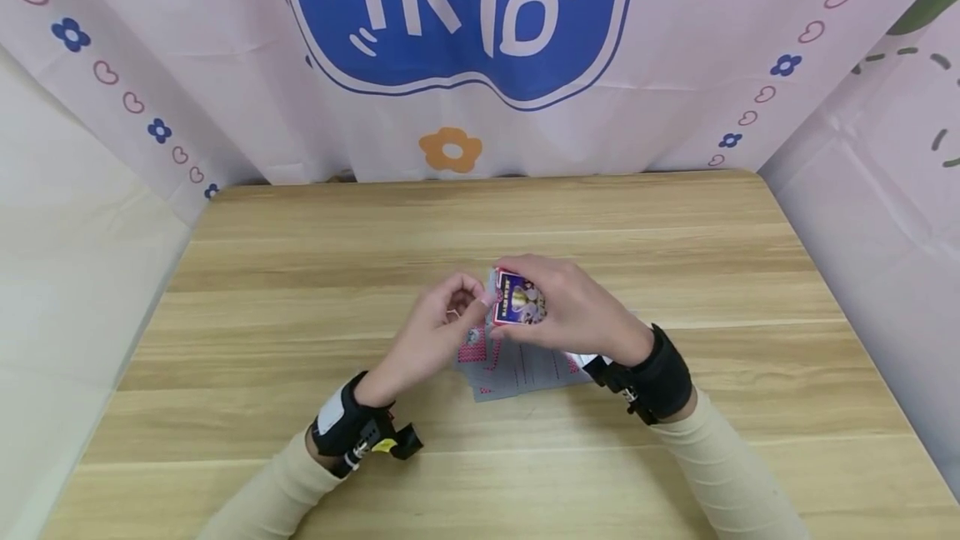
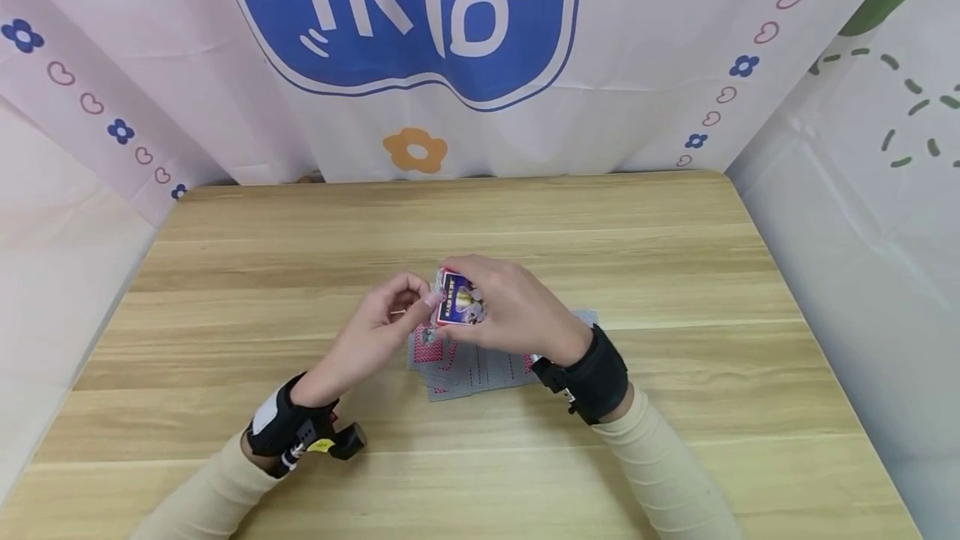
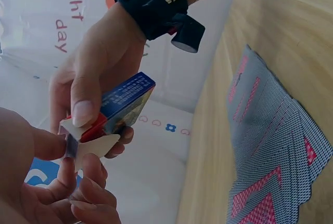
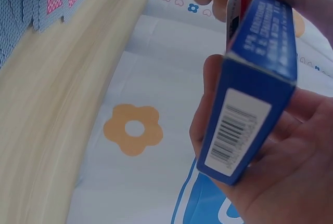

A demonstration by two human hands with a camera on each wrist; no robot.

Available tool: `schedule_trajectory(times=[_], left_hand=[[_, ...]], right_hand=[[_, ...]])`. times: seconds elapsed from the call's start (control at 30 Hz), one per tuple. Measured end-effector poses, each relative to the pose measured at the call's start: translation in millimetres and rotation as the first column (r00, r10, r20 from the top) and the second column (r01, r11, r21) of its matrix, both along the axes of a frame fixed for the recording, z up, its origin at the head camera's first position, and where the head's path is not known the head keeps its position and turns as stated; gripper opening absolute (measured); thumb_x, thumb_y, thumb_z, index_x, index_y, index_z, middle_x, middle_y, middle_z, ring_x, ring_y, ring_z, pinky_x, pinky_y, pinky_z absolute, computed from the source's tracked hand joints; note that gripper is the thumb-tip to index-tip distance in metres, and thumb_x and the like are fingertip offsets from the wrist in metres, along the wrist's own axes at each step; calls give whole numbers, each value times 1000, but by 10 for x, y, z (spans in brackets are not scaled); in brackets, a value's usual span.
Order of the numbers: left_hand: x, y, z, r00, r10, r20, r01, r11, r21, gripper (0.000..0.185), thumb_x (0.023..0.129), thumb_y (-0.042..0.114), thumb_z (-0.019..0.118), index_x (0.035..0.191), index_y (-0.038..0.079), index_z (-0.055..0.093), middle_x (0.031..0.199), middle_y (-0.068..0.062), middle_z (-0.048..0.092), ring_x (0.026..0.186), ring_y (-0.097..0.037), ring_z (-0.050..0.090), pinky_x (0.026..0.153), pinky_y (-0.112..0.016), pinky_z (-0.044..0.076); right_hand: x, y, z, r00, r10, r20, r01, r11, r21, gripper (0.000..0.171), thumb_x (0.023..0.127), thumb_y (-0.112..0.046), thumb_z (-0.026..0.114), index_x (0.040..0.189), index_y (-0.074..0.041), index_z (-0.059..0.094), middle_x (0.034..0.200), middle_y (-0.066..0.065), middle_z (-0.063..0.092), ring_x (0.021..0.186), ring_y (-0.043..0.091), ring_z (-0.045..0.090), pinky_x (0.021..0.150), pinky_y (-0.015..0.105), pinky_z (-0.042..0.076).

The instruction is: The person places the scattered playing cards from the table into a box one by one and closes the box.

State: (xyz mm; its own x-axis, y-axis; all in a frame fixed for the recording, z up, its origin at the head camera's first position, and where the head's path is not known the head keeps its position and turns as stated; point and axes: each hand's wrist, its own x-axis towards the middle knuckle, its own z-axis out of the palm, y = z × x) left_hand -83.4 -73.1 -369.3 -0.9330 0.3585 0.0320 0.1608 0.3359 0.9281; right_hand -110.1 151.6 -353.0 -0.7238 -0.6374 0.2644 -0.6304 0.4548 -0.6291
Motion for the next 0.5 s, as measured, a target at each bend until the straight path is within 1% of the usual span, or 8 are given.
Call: schedule_trajectory(times=[0.13,0.17,0.27,0.33,0.4,0.43,0.47,0.5], left_hand=[[6,17,-15,1000,-1,25,1,1000,3,15,108,20,59,107,5,59,90,-8,63,75,-18,56,63,-22,45],[3,16,-22,999,2,35,-2,1000,-1,16,108,20,58,108,5,59,91,-8,64,75,-15,55,63,-22,45],[-19,-10,-39,998,7,57,-6,1000,-6,21,111,23,50,114,3,57,94,-13,66,72,-16,54,62,-23,45],[-42,-34,-46,999,25,46,-24,999,-26,25,113,24,45,117,3,57,95,-14,67,70,-16,52,61,-23,44],[-71,-62,-63,999,37,-17,-39,993,-109,26,114,23,44,119,2,58,95,-15,67,69,-16,52,60,-24,44],[-85,-75,-72,998,29,-64,-40,982,-187,25,113,23,46,120,3,59,96,-14,67,70,-17,52,61,-25,45],[-97,-90,-89,993,16,-113,-47,959,-280,22,111,21,51,120,3,60,99,-14,67,73,-17,54,63,-27,47],[-107,-103,-110,988,-4,-154,-56,923,-380,23,109,21,56,122,3,62,103,-13,68,79,-18,57,66,-30,50]], right_hand=[[12,-17,-1,1000,-1,12,1,1000,15,74,81,-28,93,141,-3,58,124,10,71,93,13,68,75,22,59],[13,-18,-3,1000,-4,12,4,1000,21,74,81,-29,93,142,-2,58,124,10,71,93,13,68,75,22,59],[9,-8,-4,1000,-12,13,12,999,35,76,82,-32,92,143,-2,57,124,11,71,92,13,68,76,22,59],[4,0,-1,1000,-21,13,21,999,39,77,83,-33,91,144,-1,57,123,10,71,91,13,67,76,23,59],[2,6,8,999,-31,12,31,999,40,77,82,-34,91,143,-2,57,122,10,71,90,12,66,76,23,58],[0,9,10,999,-34,11,34,999,40,77,82,-35,91,143,-2,58,122,10,71,90,12,66,76,24,59],[-2,11,12,999,-37,10,37,999,39,76,82,-34,91,143,-2,58,122,9,71,90,12,66,76,24,59],[-4,12,14,999,-39,9,39,998,39,76,82,-35,91,143,-3,58,122,9,71,90,12,66,76,24,59]])
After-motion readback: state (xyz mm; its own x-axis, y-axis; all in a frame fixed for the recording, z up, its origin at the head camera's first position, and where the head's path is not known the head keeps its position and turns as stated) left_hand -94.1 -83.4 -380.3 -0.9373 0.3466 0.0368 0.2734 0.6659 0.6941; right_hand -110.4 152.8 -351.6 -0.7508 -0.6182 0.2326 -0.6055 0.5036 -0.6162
